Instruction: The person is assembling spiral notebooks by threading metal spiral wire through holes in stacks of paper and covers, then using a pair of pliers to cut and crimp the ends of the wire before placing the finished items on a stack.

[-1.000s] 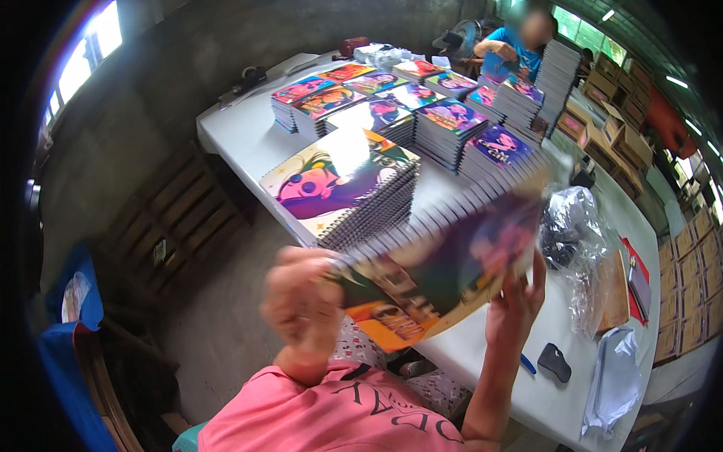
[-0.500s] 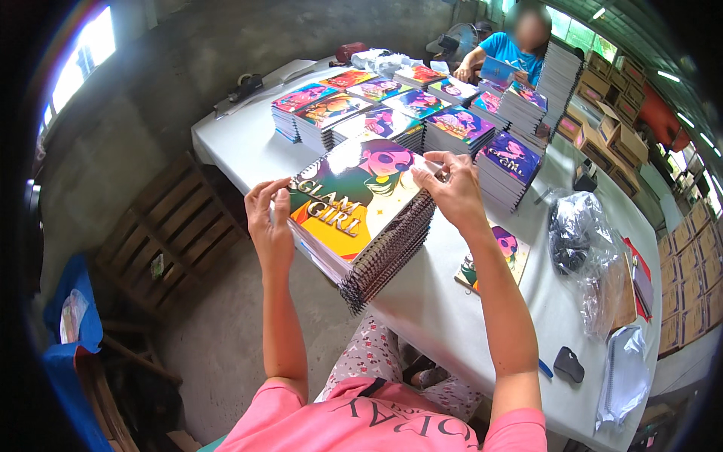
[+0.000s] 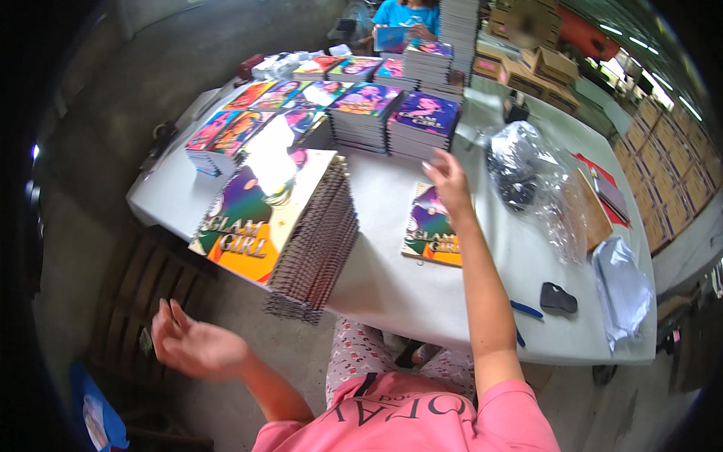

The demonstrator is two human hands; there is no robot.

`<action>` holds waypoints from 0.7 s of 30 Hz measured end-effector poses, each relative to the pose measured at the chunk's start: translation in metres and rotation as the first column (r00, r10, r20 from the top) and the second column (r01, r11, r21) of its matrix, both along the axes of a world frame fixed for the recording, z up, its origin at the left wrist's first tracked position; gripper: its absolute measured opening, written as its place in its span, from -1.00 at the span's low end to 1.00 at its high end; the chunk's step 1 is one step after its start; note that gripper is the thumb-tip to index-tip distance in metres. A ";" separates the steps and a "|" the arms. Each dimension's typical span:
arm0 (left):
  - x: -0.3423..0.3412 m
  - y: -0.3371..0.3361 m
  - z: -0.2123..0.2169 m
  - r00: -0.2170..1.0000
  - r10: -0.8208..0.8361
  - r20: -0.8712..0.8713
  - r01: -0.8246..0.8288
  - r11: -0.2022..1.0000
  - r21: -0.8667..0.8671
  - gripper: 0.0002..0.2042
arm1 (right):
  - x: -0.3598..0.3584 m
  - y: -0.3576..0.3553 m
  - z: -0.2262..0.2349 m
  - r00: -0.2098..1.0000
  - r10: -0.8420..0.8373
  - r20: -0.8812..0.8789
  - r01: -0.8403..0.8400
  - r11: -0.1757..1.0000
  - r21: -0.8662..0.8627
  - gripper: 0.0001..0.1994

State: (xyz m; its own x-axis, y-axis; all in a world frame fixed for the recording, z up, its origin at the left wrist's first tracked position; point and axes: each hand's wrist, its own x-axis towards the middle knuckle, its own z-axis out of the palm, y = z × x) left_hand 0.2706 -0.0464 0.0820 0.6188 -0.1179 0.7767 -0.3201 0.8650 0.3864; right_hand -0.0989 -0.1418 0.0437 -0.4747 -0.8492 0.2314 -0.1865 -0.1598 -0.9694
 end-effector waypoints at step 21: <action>-0.276 -0.141 -0.122 0.453 -0.883 0.119 0.120 0.193 0.974 -0.77 | -0.030 0.109 -0.058 0.717 -0.152 0.680 0.069 0.987 0.148 -0.31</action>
State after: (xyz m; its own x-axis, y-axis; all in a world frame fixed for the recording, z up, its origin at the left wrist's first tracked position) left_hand -0.0049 -0.1877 -0.0403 -0.4197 -0.9011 0.1087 -0.3827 0.2843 0.8791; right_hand -0.1291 -0.0326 -0.0140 -0.5596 -0.7792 -0.2823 0.5276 -0.0722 -0.8464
